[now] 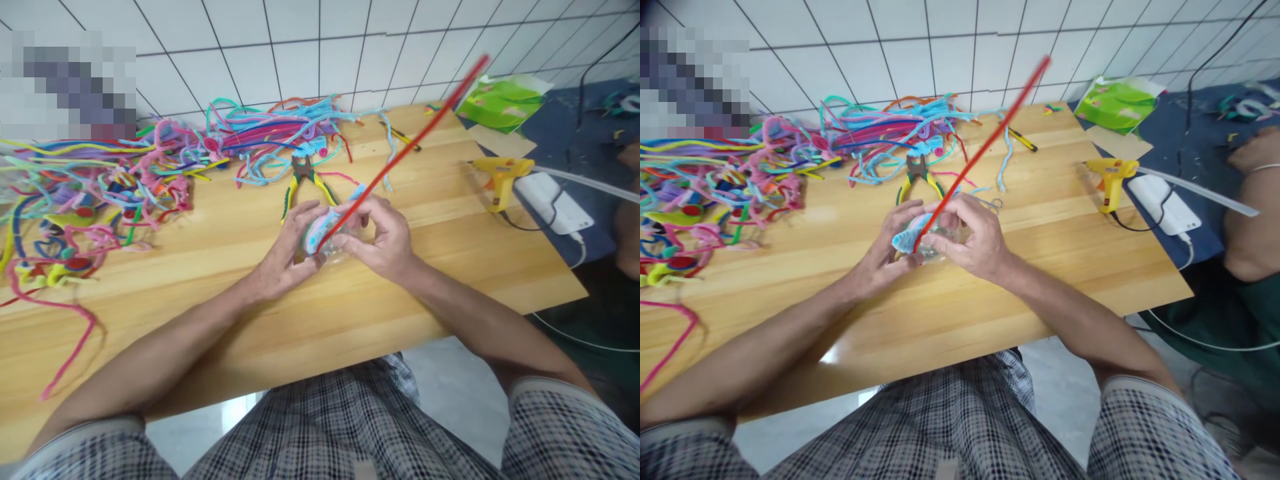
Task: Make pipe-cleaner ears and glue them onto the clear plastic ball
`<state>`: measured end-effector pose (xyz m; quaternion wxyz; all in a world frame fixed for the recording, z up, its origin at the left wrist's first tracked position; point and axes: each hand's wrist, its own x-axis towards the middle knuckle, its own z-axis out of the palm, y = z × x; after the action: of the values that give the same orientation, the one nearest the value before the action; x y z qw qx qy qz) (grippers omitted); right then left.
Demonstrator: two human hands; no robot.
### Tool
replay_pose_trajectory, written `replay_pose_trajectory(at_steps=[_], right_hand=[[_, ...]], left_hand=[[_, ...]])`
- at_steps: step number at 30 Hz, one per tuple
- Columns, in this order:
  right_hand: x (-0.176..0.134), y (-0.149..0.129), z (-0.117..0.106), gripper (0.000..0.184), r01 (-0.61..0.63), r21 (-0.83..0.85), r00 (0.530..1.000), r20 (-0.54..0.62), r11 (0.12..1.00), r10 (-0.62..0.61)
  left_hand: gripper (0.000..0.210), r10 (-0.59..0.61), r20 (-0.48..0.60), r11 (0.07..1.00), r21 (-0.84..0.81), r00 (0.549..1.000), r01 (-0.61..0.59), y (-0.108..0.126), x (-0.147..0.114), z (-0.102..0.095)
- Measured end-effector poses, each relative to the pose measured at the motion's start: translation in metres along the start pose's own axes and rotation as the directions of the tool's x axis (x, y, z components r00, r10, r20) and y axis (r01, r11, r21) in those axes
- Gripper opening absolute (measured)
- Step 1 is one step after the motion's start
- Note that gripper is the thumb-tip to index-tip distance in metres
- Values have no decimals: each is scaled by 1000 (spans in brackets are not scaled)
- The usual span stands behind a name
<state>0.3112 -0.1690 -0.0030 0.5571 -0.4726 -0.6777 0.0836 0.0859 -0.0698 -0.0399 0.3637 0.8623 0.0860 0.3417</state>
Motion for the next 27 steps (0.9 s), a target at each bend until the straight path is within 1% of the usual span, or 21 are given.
replay_pose_trajectory(at_steps=[4,6,9,13,19,23,27], right_hand=[[2,-8,2,33,-159,147,987,9,976,160],[2,-10,3,31,-193,171,981,22,966,192],[2,-12,3,27,-212,174,977,22,962,211],[3,-14,5,24,-241,174,970,3,955,244],[1,-16,9,20,-241,95,969,-33,966,245],[1,-19,10,8,-225,73,971,-62,972,230],[2,-22,10,7,-270,36,961,-58,962,272]], left_hand=[[72,-34,-1,996,-84,999,33,4,0,1],[67,-77,-5,989,-127,997,76,7,0,1],[59,-121,-5,978,-174,993,119,10,-1,0],[55,-129,-3,967,-223,992,125,12,-1,1],[52,-138,0,953,-271,990,133,15,-1,3],[51,-127,-2,960,-250,992,122,17,0,5],[58,-102,-18,978,-185,995,96,19,-1,7]])
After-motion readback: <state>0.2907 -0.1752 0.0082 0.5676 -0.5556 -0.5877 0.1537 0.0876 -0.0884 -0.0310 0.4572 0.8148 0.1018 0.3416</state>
